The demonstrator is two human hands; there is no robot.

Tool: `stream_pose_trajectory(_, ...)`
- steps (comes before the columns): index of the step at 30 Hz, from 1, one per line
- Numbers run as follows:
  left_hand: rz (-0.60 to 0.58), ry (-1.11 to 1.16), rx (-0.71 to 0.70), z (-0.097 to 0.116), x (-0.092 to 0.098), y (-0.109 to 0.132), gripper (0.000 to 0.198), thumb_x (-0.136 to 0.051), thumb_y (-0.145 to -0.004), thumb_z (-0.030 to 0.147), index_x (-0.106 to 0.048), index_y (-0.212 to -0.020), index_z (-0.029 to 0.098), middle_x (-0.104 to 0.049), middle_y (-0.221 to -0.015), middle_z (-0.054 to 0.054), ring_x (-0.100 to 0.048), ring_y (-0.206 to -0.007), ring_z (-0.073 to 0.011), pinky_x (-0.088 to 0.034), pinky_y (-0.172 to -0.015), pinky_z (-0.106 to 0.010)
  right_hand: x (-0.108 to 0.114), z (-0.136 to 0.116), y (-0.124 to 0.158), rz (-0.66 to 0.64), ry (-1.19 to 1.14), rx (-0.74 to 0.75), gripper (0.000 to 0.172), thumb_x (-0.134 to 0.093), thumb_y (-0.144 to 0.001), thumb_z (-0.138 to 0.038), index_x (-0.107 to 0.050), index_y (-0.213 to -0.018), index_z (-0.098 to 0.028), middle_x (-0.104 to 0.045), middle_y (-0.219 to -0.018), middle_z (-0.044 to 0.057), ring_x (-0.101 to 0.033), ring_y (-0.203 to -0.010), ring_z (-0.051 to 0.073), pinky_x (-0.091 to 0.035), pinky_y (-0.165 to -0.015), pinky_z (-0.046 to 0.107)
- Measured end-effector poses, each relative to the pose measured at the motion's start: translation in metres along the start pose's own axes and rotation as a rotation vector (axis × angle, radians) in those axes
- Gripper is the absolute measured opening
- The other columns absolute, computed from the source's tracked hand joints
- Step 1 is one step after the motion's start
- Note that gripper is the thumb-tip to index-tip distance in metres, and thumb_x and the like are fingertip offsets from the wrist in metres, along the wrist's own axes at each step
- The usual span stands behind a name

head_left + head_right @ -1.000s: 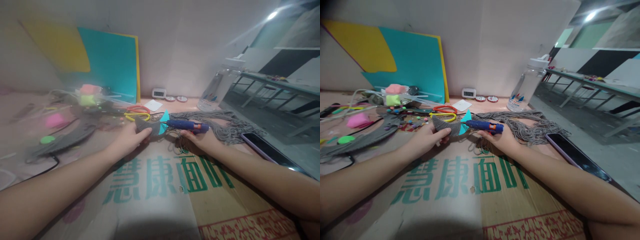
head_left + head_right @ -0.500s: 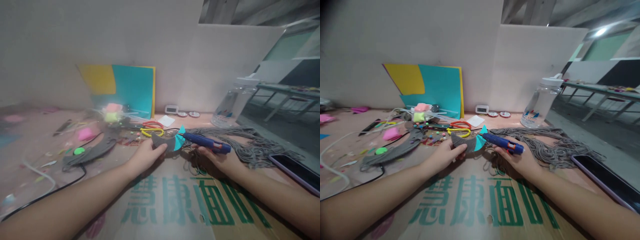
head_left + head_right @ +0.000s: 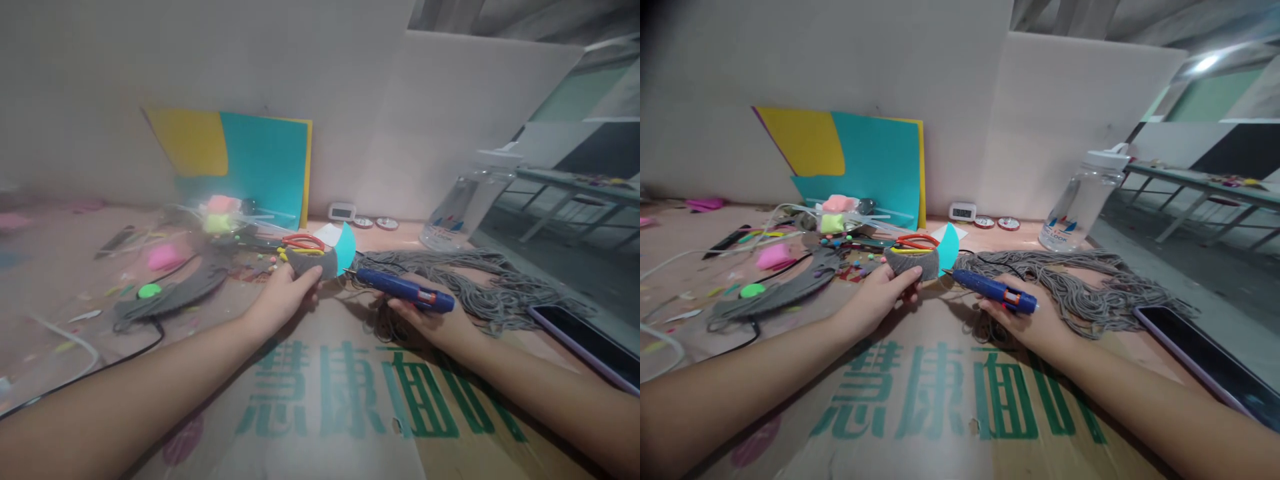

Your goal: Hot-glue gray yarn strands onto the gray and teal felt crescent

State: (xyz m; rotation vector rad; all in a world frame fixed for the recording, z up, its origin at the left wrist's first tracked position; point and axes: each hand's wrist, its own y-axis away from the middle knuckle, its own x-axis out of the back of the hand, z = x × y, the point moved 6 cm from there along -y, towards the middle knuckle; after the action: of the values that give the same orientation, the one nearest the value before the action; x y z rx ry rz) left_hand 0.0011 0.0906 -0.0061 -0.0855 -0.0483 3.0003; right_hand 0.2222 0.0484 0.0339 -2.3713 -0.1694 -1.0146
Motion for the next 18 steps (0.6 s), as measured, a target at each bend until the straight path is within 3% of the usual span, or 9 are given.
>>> stream_pose_trajectory(13, -0.026, -0.113, -0.025, -0.001, 0.002, 0.000, 0.032, -0.059, -0.082, 0.043, -0.055, -0.067, 0.015, -0.056, -0.060, 0.000, -0.050, -0.049, -0.0097, -0.041, -0.048, -0.021, -0.001, -0.001, -0.001, 0.011, 0.033, -0.039, 0.016, -0.066, -0.080, -0.037, -0.061, -0.076, -0.022, -0.062, -0.065, 0.001, -0.058, -0.060, 0.017, -0.047, -0.056, 0.028)
stream_pose_trajectory(18, -0.065, -0.217, -0.037, 0.001, -0.002, 0.003, 0.035, -0.056, -0.083, 0.043, -0.053, -0.062, 0.016, -0.054, -0.054, 0.001, -0.049, -0.048, -0.0103, -0.035, -0.045, -0.021, 0.014, 0.004, -0.004, 0.163, -0.063, -0.117, 0.019, -0.062, -0.083, -0.041, -0.065, -0.080, -0.023, -0.070, -0.078, 0.004, -0.066, -0.074, 0.023, -0.053, -0.068, 0.034)
